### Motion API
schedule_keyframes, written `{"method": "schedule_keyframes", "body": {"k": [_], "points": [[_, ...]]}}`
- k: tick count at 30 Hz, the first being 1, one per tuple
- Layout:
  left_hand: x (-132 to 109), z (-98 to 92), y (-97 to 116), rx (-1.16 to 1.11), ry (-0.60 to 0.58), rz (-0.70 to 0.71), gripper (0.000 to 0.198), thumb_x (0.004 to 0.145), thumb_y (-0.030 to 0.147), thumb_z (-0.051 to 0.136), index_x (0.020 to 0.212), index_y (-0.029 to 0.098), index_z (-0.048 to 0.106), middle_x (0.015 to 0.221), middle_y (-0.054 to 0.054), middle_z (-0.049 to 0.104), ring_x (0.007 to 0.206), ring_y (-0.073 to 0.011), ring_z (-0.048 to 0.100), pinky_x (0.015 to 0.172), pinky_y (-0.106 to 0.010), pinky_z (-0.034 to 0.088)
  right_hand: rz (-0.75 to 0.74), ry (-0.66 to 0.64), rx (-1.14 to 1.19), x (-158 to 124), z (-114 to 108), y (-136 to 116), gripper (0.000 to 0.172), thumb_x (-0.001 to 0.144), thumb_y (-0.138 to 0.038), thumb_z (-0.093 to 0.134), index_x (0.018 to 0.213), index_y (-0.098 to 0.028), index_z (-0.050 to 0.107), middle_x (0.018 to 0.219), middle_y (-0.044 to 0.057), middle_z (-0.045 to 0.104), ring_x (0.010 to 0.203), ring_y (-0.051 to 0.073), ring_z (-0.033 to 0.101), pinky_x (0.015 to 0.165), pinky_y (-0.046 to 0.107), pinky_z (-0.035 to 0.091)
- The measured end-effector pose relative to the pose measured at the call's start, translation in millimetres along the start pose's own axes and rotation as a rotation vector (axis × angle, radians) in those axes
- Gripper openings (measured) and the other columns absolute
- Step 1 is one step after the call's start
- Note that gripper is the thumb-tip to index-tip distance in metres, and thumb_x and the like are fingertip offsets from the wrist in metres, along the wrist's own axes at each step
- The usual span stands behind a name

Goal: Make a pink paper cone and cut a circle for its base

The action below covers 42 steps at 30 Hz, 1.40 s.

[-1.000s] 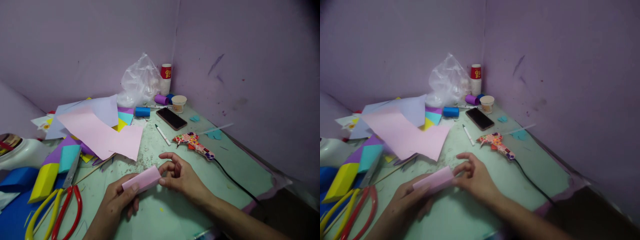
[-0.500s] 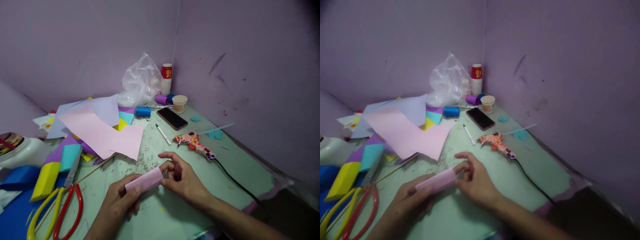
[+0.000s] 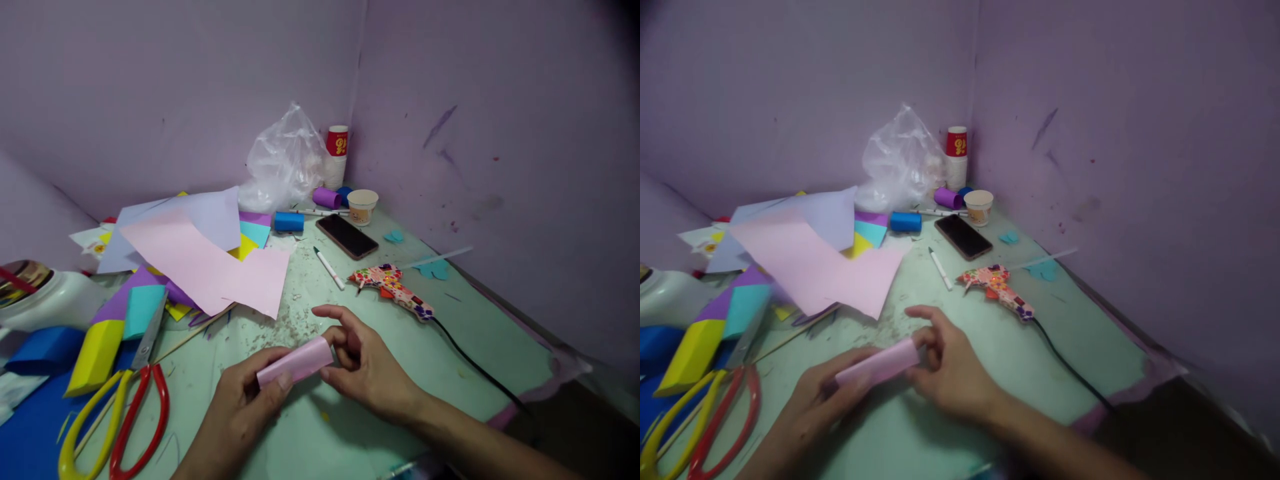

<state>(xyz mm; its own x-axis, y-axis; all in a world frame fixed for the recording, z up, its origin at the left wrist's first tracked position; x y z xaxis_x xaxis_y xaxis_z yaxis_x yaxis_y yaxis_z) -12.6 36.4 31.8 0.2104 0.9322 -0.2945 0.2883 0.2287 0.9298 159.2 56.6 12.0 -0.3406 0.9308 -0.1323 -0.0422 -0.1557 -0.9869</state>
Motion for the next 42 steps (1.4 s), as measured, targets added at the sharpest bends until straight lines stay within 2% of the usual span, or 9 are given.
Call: {"method": "schedule_keyframes", "body": {"k": [11,23,29,35,38,42], "points": [[0.8,-3.1,-7.1,0.032,-0.004,0.052,0.048,0.074,0.051,0.061,0.108,0.018,0.067,0.089,-0.008,0.068,0.077,-0.0207,0.058,0.065,-0.026,0.044,0.003,-0.01,-0.012,-1.2,1.9,-0.4,0.064,0.06,-0.006,0.063,0.12,-0.02,0.044,0.067,-0.008,0.047,0.049,0.006,0.027,0.045,0.021,0.02],[-0.1,-2.0,-8.0,0.019,0.014,0.09,0.044,0.076,0.049,0.061,0.109,0.019,0.067,0.087,-0.005,0.069,0.077,-0.0188,0.06,0.066,-0.024,0.048,-0.03,-0.022,-0.022,-2.0,3.4,0.9,0.062,0.062,-0.007,0.064,0.12,-0.018,0.044,0.066,-0.008,0.045,0.051,0.006,0.03,0.046,0.021,0.022],[0.0,-1.0,-10.4,0.013,0.015,0.101,0.042,0.075,0.046,0.063,0.109,0.022,0.067,0.091,-0.006,0.07,0.08,-0.0193,0.062,0.068,-0.024,0.049,-0.001,-0.018,-0.024,-0.8,4.2,3.9,0.061,0.062,-0.008,0.062,0.12,-0.019,0.044,0.064,-0.008,0.044,0.051,0.007,0.033,0.046,0.022,0.024],[1.4,-0.4,-8.3,-0.009,0.008,0.097,0.036,0.074,0.047,0.064,0.1,0.022,0.069,0.091,-0.006,0.07,0.079,-0.0193,0.062,0.066,-0.024,0.047,0.01,-0.007,-0.008,-1.8,5.6,5.8,0.058,0.062,-0.008,0.061,0.117,-0.019,0.046,0.062,-0.008,0.044,0.05,0.007,0.033,0.044,0.021,0.023],[3.0,-1.4,-6.7,-0.021,0.012,0.068,0.039,0.073,0.048,0.064,0.1,0.019,0.069,0.08,-0.004,0.068,0.07,-0.0159,0.057,0.061,-0.023,0.044,-0.005,-0.011,0.004,-1.4,3.7,2.6,0.065,0.062,-0.008,0.063,0.123,-0.02,0.043,0.067,-0.007,0.048,0.048,0.005,0.031,0.044,0.02,0.022],[4.0,-3.3,-11.6,-0.109,0.011,-0.075,0.052,0.073,0.053,0.061,0.106,0.013,0.064,0.054,0.002,0.052,0.049,-0.0097,0.042,0.045,-0.021,0.031,-0.075,0.024,-0.009,-0.5,-5.1,-4.1,0.076,0.06,-0.011,0.066,0.129,-0.022,0.037,0.094,0.001,0.059,0.047,0.003,0.027,0.044,0.021,0.021]]}}
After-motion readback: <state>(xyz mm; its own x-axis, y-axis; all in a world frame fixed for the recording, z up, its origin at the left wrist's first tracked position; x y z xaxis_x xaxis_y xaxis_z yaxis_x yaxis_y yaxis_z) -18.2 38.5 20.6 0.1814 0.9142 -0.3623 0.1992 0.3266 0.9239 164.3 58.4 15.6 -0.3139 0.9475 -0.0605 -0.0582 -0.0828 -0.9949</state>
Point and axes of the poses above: each hand's wrist, its own x-axis towards the middle knuckle, its own z-axis out of the palm, y = z × x, the point moved 3 cm from there along x, towards the middle knuckle
